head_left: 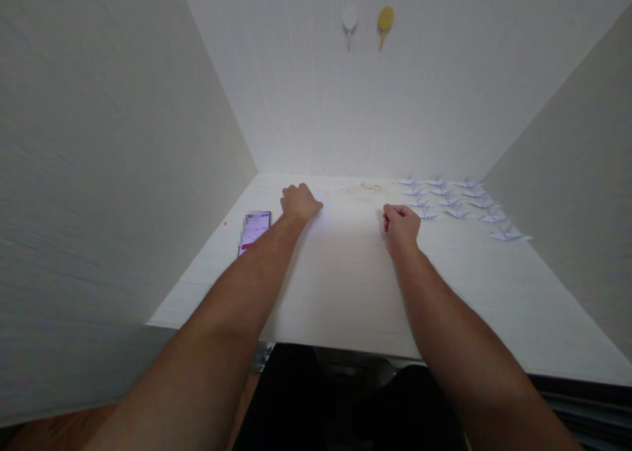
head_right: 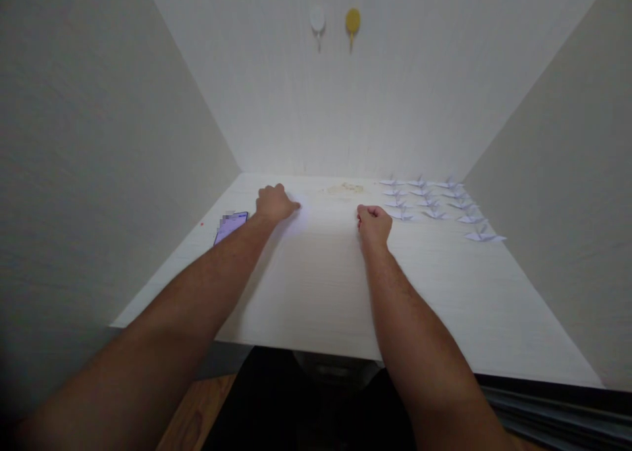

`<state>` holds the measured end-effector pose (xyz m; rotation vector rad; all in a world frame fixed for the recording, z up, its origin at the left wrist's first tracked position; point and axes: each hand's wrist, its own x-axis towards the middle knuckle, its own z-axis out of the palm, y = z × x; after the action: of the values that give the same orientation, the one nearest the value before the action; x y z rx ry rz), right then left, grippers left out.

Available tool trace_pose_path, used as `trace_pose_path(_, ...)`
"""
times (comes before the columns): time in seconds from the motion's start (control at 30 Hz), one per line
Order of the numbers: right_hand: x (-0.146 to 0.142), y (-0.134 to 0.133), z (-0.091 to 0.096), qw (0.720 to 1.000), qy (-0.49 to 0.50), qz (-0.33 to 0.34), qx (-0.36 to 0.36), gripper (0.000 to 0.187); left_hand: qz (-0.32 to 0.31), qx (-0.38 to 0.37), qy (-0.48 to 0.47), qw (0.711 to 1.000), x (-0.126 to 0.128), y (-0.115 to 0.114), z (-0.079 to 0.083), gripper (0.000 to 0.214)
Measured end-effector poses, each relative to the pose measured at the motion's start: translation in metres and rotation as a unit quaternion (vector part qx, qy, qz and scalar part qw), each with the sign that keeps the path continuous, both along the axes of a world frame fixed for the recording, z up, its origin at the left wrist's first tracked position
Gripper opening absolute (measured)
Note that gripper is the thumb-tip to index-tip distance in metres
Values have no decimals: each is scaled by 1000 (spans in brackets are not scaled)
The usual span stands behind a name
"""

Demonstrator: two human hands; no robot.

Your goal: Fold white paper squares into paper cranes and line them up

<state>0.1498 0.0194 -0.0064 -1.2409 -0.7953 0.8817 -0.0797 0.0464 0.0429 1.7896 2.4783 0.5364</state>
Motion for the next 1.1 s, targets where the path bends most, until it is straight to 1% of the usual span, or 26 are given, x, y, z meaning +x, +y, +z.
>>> trace_pose_path(0.03,0,0,0,1000,-4,0,0,19,11,-43,-8,999,-4,3,1,66)
trace_pose_path(0.07,0,0,0,1000,-8,1,0,19,15,-74,-25,997,-6,6,2,70)
trace_pose_path(0.1,0,0,0,1000,-12,3,-2,19,25,-85,-36,995,-8,8,1,71)
trace_pose_path(0.37,-1,0,0,1000,-21,9,-12,21,30,-72,-70,995,-18,21,-13,68)
trace_pose_path(0.47,0,2,-2,999,-30,9,-7,21,46,-58,-82,994,-19,23,-16,74)
trace_pose_path(0.57,0,2,-3,1000,-28,10,-9,21,56,-51,-90,993,-18,21,-16,85)
trace_pose_path(0.67,0,2,-3,1000,-27,10,-9,19,46,-50,-85,994,-15,16,-13,93)
trace_pose_path(0.83,-1,3,-3,999,-38,12,-7,19,32,-37,-63,997,-11,8,-9,98)
trace_pose_path(0.93,-1,3,-2,999,-45,11,-10,19,22,-25,-68,997,-10,5,-7,91)
trace_pose_path(1.1,0,2,-1,998,-55,10,-14,19,29,-6,-102,994,-7,0,-4,47)
